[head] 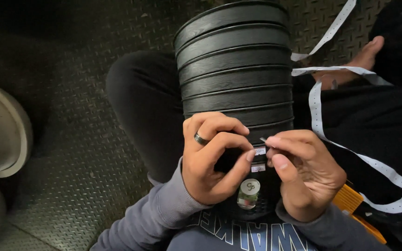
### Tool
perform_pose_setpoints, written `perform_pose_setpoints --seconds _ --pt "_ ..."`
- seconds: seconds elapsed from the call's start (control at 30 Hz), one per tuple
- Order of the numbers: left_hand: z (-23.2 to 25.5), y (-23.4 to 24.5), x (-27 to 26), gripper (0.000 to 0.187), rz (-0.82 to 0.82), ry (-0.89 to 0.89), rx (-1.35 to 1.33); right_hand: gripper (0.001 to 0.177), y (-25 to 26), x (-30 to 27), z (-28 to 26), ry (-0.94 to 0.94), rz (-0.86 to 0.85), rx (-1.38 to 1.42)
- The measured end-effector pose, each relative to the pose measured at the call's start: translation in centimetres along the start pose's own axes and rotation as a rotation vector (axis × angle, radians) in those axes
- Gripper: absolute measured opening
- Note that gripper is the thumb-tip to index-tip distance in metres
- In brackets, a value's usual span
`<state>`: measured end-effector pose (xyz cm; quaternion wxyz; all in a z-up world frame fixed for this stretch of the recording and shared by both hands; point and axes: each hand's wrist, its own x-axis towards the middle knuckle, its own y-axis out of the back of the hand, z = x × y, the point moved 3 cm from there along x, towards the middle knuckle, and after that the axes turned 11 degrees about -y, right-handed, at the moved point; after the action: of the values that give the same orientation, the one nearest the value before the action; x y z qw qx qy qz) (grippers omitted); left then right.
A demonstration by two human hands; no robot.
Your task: Applying small white labels to the ridges of a black plastic container while sitting on the floor.
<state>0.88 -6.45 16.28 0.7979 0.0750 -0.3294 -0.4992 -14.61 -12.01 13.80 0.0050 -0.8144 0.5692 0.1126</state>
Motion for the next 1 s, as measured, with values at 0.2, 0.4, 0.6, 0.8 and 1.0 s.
perform_pose_setpoints --seconds 0.2,0.4,0.6,0.8,1.0 --pt "0.1 0.0 0.2 0.019 0.008 0.008 0.034 0.019 0.3 0.1 -0.1 0.016 -0.057 -0.044" --pt "-0.2 -0.2 -0.2 0.006 -0.018 -0.016 0.026 0.018 0.2 0.2 -0.4 0.029 -0.066 -0.079" --pt "-0.1 -0.2 0.0 0.003 0.021 0.018 0.020 0.018 0.3 0.2 -0.1 0.031 -0.066 -0.068" --pt "-0.3 -0.2 -0.2 0.005 -0.014 -0.008 0.029 0.018 0.3 0.2 -0.4 0.053 -0.080 -0.104" --pt "-0.2 -0.1 0.0 0.003 0.013 -0.008 -0.009 0.041 0.4 -0.2 0.9 -0.027 0.005 -0.015"
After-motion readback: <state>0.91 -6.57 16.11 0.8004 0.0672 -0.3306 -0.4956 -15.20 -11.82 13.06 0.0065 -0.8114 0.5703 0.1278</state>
